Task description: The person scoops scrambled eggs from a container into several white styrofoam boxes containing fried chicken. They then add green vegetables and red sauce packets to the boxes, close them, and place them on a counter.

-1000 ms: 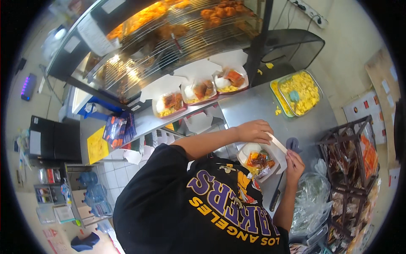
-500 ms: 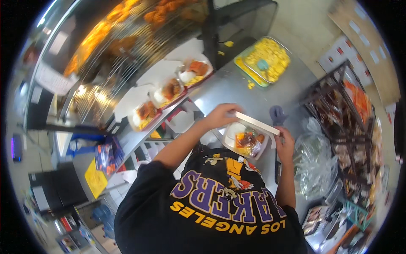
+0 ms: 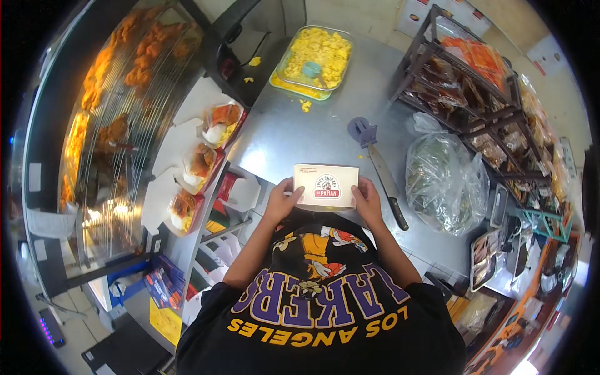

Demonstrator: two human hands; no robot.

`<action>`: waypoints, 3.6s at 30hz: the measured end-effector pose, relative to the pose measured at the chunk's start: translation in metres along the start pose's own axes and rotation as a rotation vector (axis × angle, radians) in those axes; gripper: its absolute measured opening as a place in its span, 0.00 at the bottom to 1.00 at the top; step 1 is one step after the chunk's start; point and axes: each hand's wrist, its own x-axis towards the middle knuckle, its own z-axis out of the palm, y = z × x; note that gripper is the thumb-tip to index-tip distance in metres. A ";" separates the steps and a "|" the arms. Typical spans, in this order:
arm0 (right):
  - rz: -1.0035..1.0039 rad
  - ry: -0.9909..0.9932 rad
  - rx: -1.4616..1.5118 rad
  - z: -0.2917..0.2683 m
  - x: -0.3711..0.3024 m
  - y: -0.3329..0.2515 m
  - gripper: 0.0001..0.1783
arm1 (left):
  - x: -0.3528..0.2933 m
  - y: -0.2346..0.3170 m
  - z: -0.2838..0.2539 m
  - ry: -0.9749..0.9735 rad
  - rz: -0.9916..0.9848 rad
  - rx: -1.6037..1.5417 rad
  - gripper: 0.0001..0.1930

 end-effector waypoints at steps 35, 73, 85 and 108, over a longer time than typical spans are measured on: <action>-0.485 -0.044 -0.879 -0.004 -0.052 -0.017 0.41 | 0.056 -0.095 0.009 -0.218 0.366 0.688 0.26; -0.338 -0.121 -1.103 -0.003 -0.056 -0.021 0.37 | 0.081 0.044 -0.029 -0.669 1.157 0.760 0.39; -0.598 0.107 -1.015 -0.037 -0.081 0.002 0.30 | 0.019 0.034 0.035 -0.616 1.253 0.792 0.24; 0.120 0.912 -0.593 -0.605 -0.173 0.062 0.40 | -0.048 0.071 0.121 -0.265 0.857 0.814 0.14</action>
